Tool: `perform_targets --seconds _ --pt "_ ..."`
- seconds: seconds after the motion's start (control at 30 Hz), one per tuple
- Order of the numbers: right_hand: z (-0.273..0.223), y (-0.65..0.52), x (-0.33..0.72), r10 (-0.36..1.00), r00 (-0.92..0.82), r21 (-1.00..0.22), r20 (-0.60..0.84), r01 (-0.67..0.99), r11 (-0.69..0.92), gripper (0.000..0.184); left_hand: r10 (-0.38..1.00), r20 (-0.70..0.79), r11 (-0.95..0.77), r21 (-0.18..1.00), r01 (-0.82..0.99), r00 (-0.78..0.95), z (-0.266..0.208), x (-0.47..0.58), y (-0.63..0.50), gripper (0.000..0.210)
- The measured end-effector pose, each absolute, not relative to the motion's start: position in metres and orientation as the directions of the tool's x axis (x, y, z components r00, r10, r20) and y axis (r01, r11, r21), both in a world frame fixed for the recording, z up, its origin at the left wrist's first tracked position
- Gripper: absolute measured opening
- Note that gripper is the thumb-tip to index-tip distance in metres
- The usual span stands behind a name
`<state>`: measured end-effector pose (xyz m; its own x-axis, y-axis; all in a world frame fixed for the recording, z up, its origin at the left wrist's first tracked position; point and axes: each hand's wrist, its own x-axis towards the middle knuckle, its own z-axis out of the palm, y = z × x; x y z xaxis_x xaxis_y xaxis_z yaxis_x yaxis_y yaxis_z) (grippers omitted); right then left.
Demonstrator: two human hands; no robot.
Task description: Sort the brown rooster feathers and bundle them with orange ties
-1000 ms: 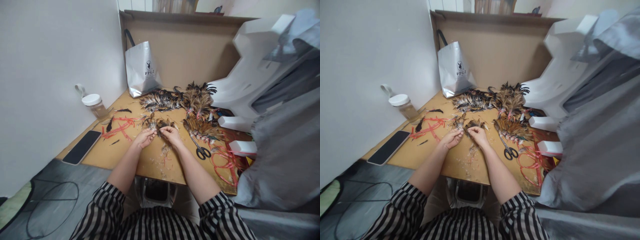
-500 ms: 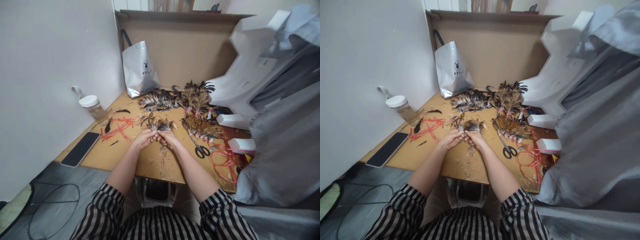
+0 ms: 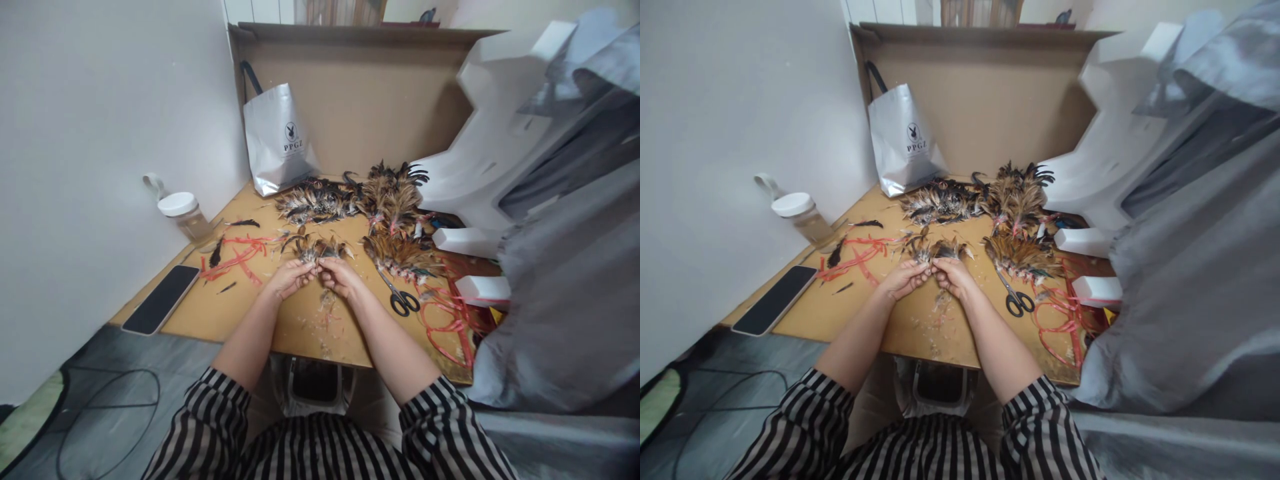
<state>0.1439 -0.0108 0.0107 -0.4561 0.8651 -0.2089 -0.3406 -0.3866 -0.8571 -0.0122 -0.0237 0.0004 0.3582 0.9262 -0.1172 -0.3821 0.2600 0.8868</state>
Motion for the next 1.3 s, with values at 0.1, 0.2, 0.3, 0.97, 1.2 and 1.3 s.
perform_targets --seconds 0.1,0.2,0.3,0.97,1.2,1.3 --pt "0.013 -0.011 0.145 0.859 -0.473 -0.835 -0.197 -0.378 -0.400 0.022 0.932 -0.128 0.258 0.891 -0.374 0.339 -0.003 -0.013 -0.021 0.021" --pt "0.014 -0.012 0.145 0.873 -0.446 -0.823 -0.196 -0.409 -0.394 0.020 0.935 -0.151 0.273 0.882 -0.383 0.320 -0.007 -0.014 -0.017 0.019" --pt "0.014 -0.011 0.144 0.888 -0.423 -0.830 -0.180 -0.419 -0.368 0.020 0.942 -0.160 0.276 0.870 -0.410 0.295 -0.009 -0.015 -0.015 0.017" --pt "0.010 -0.010 0.139 0.962 -0.192 -0.872 -0.193 -0.415 -0.258 0.028 0.963 -0.185 0.253 0.874 -0.415 0.198 -0.002 -0.006 -0.021 0.021" --pt "0.013 -0.015 0.135 0.944 -0.269 -0.729 -0.192 -0.604 -0.321 0.026 0.945 -0.176 0.290 0.842 -0.454 0.277 -0.004 0.002 -0.023 0.018" --pt "0.011 -0.015 0.131 0.950 -0.258 -0.724 -0.178 -0.619 -0.304 0.024 0.939 -0.170 0.299 0.835 -0.463 0.300 -0.004 0.003 -0.023 0.018"
